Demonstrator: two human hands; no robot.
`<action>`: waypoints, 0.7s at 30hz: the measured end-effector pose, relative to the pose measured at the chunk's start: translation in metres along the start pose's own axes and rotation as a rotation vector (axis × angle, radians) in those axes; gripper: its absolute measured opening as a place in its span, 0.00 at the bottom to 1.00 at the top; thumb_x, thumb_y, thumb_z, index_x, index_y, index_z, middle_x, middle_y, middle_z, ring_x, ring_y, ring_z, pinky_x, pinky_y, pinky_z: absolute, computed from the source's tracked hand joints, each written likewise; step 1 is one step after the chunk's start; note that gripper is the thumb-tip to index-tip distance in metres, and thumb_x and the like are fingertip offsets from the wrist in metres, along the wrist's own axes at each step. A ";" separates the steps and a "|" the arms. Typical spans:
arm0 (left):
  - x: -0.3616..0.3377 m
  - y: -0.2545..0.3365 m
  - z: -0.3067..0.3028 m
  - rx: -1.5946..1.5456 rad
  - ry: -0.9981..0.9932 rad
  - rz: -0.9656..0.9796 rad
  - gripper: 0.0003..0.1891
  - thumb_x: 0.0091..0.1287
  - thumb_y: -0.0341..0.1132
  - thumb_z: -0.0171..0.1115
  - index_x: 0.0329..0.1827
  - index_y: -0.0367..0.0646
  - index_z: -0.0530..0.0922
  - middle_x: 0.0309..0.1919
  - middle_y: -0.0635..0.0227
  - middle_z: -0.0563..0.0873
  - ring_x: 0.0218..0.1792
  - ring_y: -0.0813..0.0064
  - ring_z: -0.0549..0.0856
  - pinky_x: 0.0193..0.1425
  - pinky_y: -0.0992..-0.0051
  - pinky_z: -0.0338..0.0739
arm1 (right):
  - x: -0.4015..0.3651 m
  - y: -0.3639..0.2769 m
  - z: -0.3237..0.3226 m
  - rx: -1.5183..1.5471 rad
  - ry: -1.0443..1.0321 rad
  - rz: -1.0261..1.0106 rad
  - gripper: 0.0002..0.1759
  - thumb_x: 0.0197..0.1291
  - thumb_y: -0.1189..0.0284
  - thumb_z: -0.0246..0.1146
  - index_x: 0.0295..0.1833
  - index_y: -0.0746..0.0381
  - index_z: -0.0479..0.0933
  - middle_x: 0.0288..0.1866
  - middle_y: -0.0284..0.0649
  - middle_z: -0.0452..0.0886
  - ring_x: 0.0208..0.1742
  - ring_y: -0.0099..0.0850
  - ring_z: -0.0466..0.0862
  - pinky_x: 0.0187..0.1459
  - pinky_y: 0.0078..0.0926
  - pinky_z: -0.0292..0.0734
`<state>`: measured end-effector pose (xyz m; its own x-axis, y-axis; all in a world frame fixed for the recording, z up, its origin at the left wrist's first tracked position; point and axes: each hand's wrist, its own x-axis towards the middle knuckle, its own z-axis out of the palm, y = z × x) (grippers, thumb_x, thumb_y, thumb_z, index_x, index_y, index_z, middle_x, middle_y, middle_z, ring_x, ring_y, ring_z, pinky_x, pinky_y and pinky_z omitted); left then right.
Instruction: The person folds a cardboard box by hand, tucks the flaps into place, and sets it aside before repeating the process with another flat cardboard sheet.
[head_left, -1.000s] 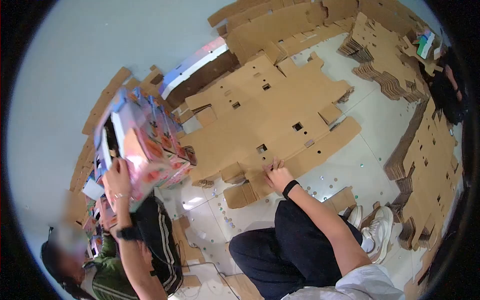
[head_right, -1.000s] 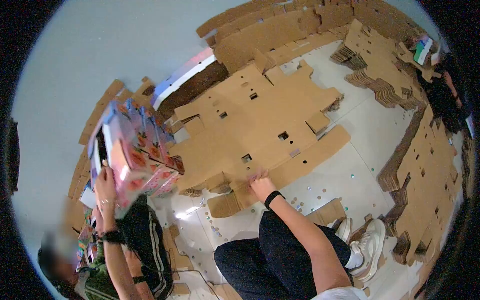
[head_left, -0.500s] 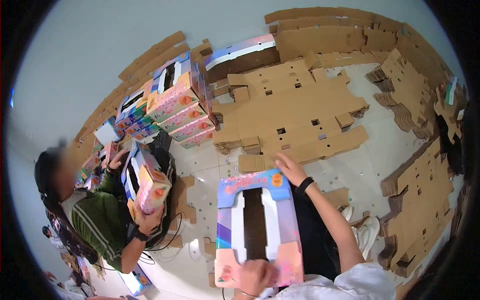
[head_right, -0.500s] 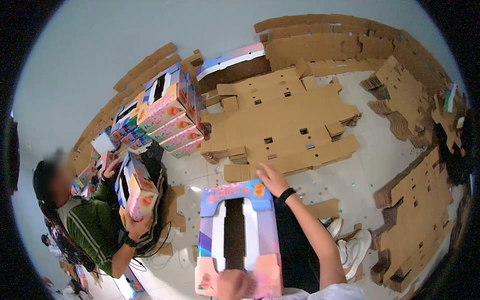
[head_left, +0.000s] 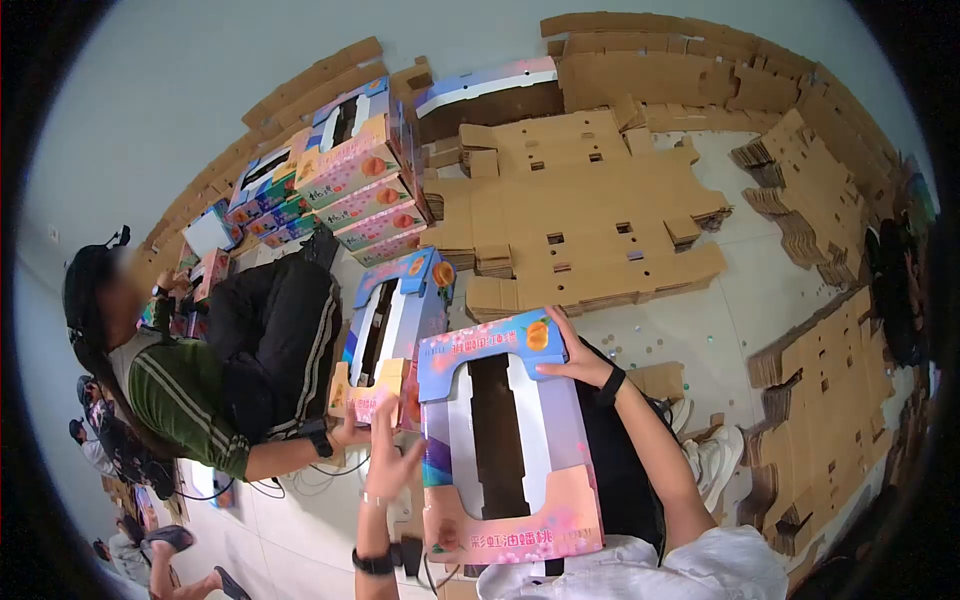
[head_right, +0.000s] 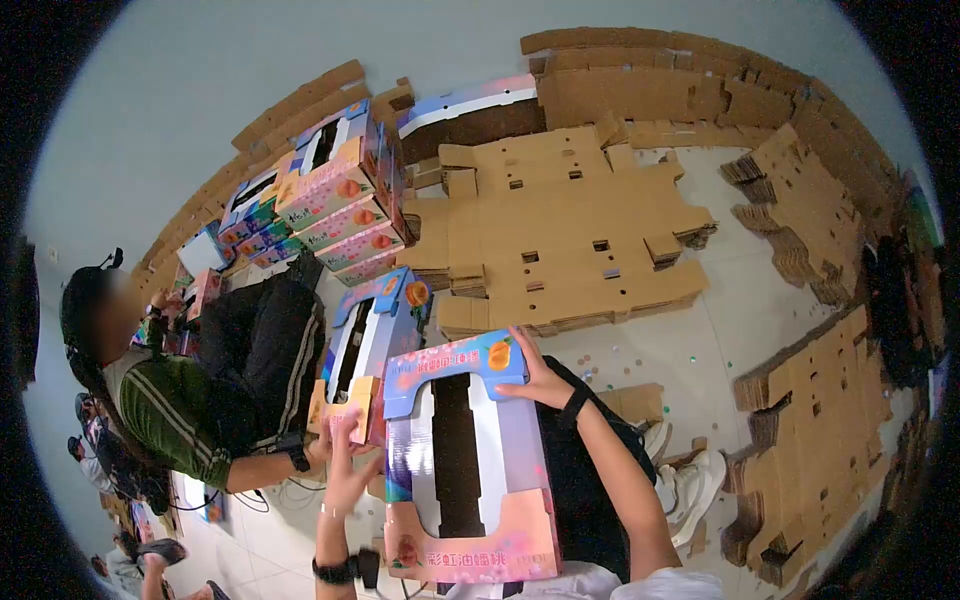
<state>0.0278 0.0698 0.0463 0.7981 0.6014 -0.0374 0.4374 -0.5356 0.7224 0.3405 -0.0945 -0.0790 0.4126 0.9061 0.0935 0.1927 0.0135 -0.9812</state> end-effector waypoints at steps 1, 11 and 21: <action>0.018 -0.022 0.012 -0.023 0.058 -0.011 0.39 0.54 0.24 0.65 0.70 0.40 0.58 0.67 0.59 0.65 0.68 0.64 0.64 0.70 0.66 0.59 | -0.001 -0.004 -0.004 0.036 -0.049 0.017 0.60 0.49 0.58 0.73 0.77 0.57 0.37 0.78 0.53 0.35 0.79 0.45 0.36 0.74 0.40 0.38; 0.062 -0.120 0.104 -0.296 0.312 -0.248 0.33 0.58 0.34 0.63 0.67 0.37 0.62 0.58 0.52 0.71 0.60 0.56 0.71 0.65 0.66 0.63 | -0.017 -0.008 0.015 -0.022 0.120 0.089 0.52 0.49 0.62 0.70 0.76 0.55 0.48 0.74 0.51 0.57 0.73 0.42 0.61 0.69 0.38 0.59; 0.045 -0.093 0.084 -0.020 0.547 -0.187 0.14 0.67 0.30 0.56 0.52 0.31 0.77 0.38 0.54 0.85 0.37 0.66 0.84 0.43 0.72 0.76 | -0.023 -0.050 0.028 -0.775 0.240 -0.042 0.34 0.58 0.64 0.58 0.70 0.63 0.60 0.26 0.50 0.82 0.22 0.46 0.81 0.24 0.41 0.77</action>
<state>0.0573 0.0973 -0.0806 0.3749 0.9068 0.1929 0.5386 -0.3824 0.7508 0.2965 -0.1042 -0.0365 0.5538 0.7949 0.2481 0.7381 -0.3306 -0.5882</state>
